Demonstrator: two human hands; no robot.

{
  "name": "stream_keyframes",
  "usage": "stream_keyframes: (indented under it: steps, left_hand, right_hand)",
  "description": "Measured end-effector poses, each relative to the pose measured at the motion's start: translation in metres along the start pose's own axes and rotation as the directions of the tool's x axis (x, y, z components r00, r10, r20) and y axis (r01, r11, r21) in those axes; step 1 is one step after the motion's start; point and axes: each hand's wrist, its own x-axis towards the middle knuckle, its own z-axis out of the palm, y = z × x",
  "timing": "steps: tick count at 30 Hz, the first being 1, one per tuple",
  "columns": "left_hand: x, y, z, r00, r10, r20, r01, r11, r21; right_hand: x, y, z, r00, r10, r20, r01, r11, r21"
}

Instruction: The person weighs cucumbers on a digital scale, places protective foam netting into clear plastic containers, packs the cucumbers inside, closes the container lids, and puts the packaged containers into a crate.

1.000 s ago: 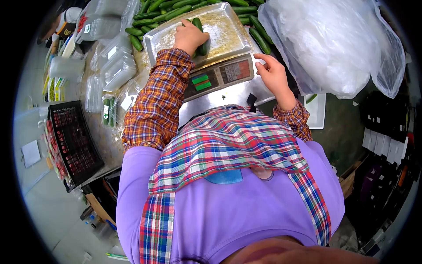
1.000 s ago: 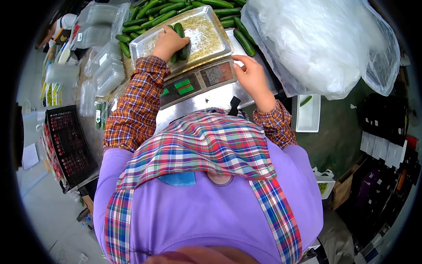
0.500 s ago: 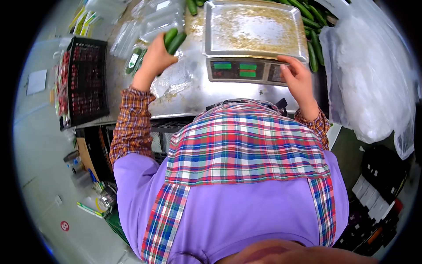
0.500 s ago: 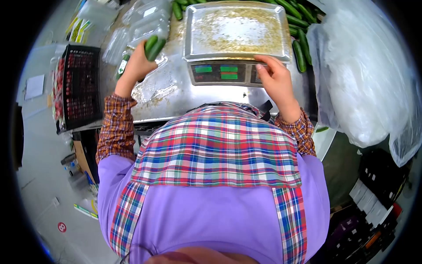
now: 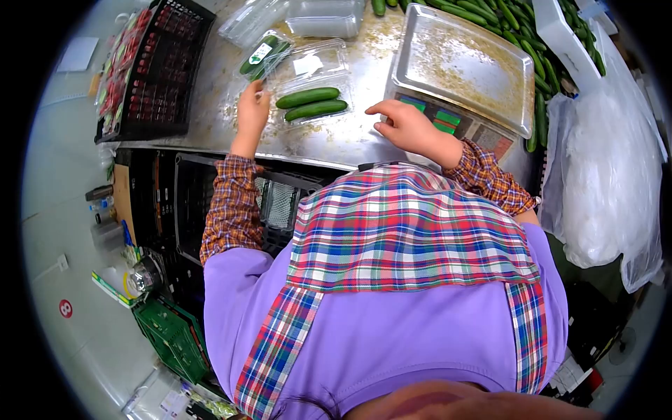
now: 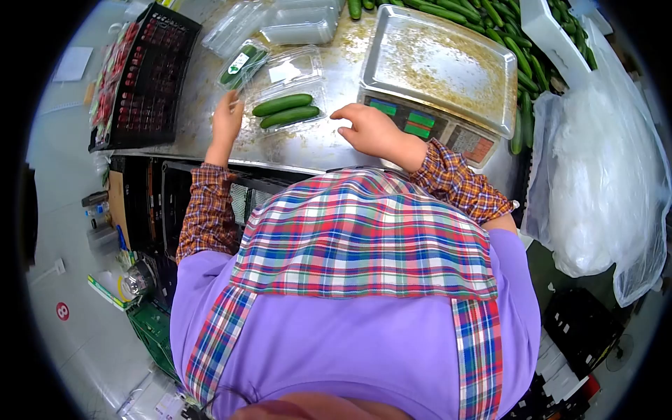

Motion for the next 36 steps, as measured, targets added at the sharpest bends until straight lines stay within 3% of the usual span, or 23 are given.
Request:
stream_keyframes:
  steps: [2, 5, 9, 12, 14, 17, 19, 21, 23, 26, 29, 33, 36]
  left_hand:
    - [0.008, -0.028, -0.006, 0.908, -0.415, 0.065, 0.419, 0.906, -0.069]
    - [0.015, 0.006, 0.009, 0.742, -0.595, 0.310, 0.657, 0.550, -0.516]
    - [0.027, 0.020, 0.028, 0.796, -0.568, 0.209, 0.554, 0.543, -0.631]
    - [0.021, 0.026, 0.020, 0.835, -0.536, 0.127, 0.413, 0.456, -0.788]
    - [0.017, 0.012, 0.015, 0.858, -0.501, 0.117, 0.355, 0.411, -0.839]
    - [-0.007, 0.017, 0.000, 0.964, -0.166, 0.208, 0.255, 0.800, -0.543]
    - [-0.024, 0.015, 0.015, 0.996, 0.038, 0.076, -0.014, 0.956, -0.293]
    - [-0.042, 0.019, 0.021, 0.949, 0.311, -0.053, -0.305, 0.947, 0.104]
    - [-0.052, 0.022, 0.024, 0.994, 0.073, 0.080, -0.076, 0.997, 0.032]
    - [-0.056, 0.045, 0.011, 0.899, -0.247, 0.362, 0.322, 0.932, -0.164]
    - [-0.054, 0.041, 0.020, 0.868, -0.327, 0.373, 0.459, 0.816, -0.353]
    - [-0.050, 0.034, 0.023, 0.760, -0.451, 0.468, 0.649, 0.568, -0.506]
    - [-0.049, 0.036, 0.018, 0.724, -0.434, 0.536, 0.689, 0.491, -0.532]
  right_hand:
    - [0.009, 0.006, 0.018, 1.000, 0.007, 0.005, -0.007, 1.000, 0.029]
    - [0.006, 0.016, 0.017, 0.996, 0.088, 0.026, -0.090, 0.991, 0.098]
    - [0.005, 0.005, 0.009, 0.990, 0.140, 0.021, -0.142, 0.969, 0.204]
    - [0.005, 0.004, 0.006, 0.981, 0.187, -0.046, -0.171, 0.956, 0.237]
    - [0.006, 0.006, 0.007, 0.963, 0.257, -0.075, -0.213, 0.905, 0.369]
    - [0.008, 0.012, 0.010, 0.918, 0.391, -0.064, -0.285, 0.765, 0.578]
    - [0.015, 0.015, 0.016, 0.874, 0.485, -0.025, -0.355, 0.673, 0.649]
    - [0.023, 0.016, 0.028, 0.816, 0.577, 0.029, -0.450, 0.604, 0.658]
    - [0.030, 0.034, 0.043, 0.782, 0.616, 0.097, -0.504, 0.532, 0.680]
    - [0.035, 0.051, 0.060, 0.709, 0.678, 0.195, -0.525, 0.322, 0.788]
    - [0.038, 0.047, 0.059, 0.654, 0.706, 0.272, -0.500, 0.133, 0.856]
    - [0.041, 0.054, 0.063, 0.621, 0.755, 0.212, -0.472, 0.144, 0.870]
    - [0.047, 0.075, 0.071, 0.624, 0.730, 0.278, -0.528, 0.132, 0.839]
